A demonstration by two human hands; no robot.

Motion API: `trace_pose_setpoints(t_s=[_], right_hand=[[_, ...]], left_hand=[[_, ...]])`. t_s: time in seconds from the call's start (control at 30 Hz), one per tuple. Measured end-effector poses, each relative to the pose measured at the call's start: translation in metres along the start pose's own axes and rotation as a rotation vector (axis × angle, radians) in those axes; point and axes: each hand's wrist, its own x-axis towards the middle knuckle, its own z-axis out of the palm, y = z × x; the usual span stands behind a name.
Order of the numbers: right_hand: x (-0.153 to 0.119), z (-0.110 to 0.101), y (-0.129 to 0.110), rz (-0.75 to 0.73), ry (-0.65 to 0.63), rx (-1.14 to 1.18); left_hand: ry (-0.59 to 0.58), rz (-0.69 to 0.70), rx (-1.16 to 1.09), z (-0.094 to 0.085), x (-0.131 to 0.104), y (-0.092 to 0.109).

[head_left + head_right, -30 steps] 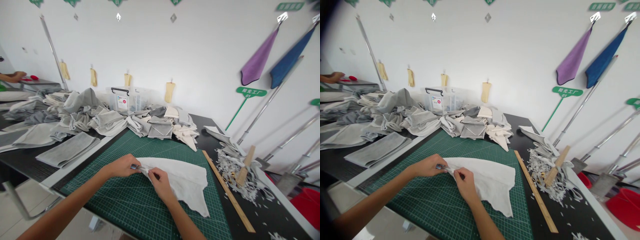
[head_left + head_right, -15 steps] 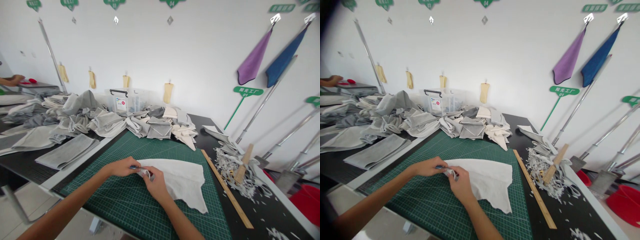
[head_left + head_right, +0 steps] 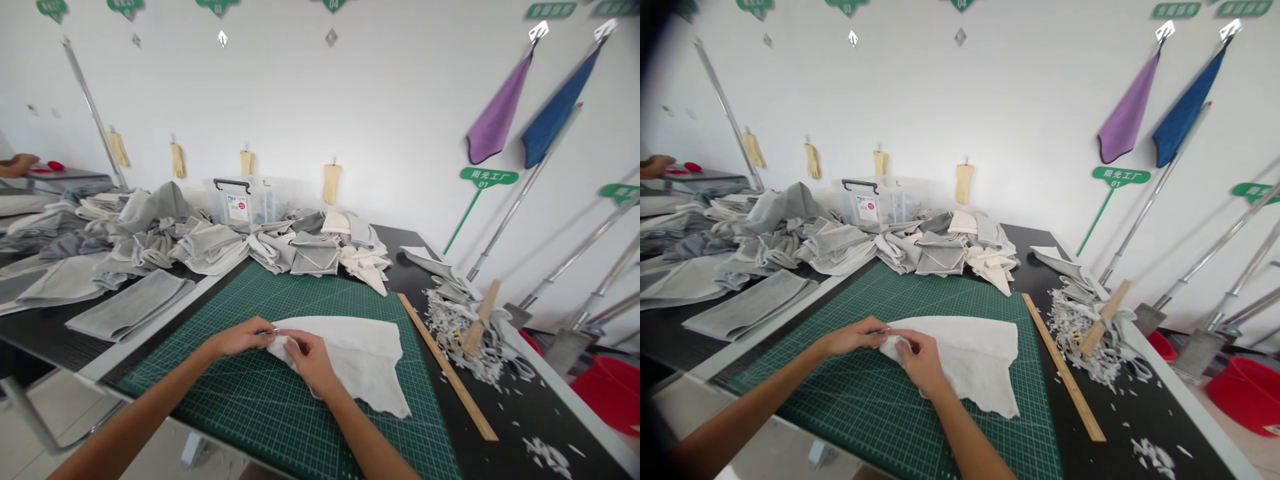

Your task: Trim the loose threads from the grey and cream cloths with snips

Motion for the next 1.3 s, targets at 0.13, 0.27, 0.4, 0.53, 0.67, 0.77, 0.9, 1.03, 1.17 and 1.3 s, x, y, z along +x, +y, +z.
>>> trace_pose_setpoints(t_s=[0.13,0.27,0.4,0.53,0.67,0.77,0.9,1.03,1.17,1.3], right_hand=[[-0.001,0.002,-0.002,0.021,0.047,-0.049],[-0.002,0.004,-0.002,0.046,0.087,-0.043],[0.0,0.004,-0.002,0.069,0.114,0.023],[0.0,0.003,0.001,0.083,0.125,-0.002],[0.001,0.002,0.005,0.094,0.16,-0.029],[0.001,0.002,0.005,0.094,0.143,0.003],[0.001,0.003,0.003,0.033,0.113,0.032],[0.001,0.003,0.004,0.077,0.126,0.034],[0.0,0.003,0.003,0.114,0.065,0.012],[0.001,0.002,-0.001,0.069,0.052,0.094]], left_hand=[[0.025,0.018,-0.021,0.003,0.001,-0.001],[0.11,0.04,-0.014,0.011,-0.005,0.0],[0.278,-0.02,0.068,0.029,-0.008,0.001],[0.431,-0.064,0.152,0.039,-0.002,0.003],[0.483,-0.067,0.137,0.036,-0.001,0.0],[0.499,-0.058,0.191,0.033,-0.003,-0.005],[0.483,-0.02,0.268,0.031,-0.008,-0.005],[0.361,0.031,0.207,0.027,-0.01,0.0],[0.247,0.069,0.157,0.02,-0.008,0.005],[0.194,0.023,0.085,0.018,-0.006,0.008]])
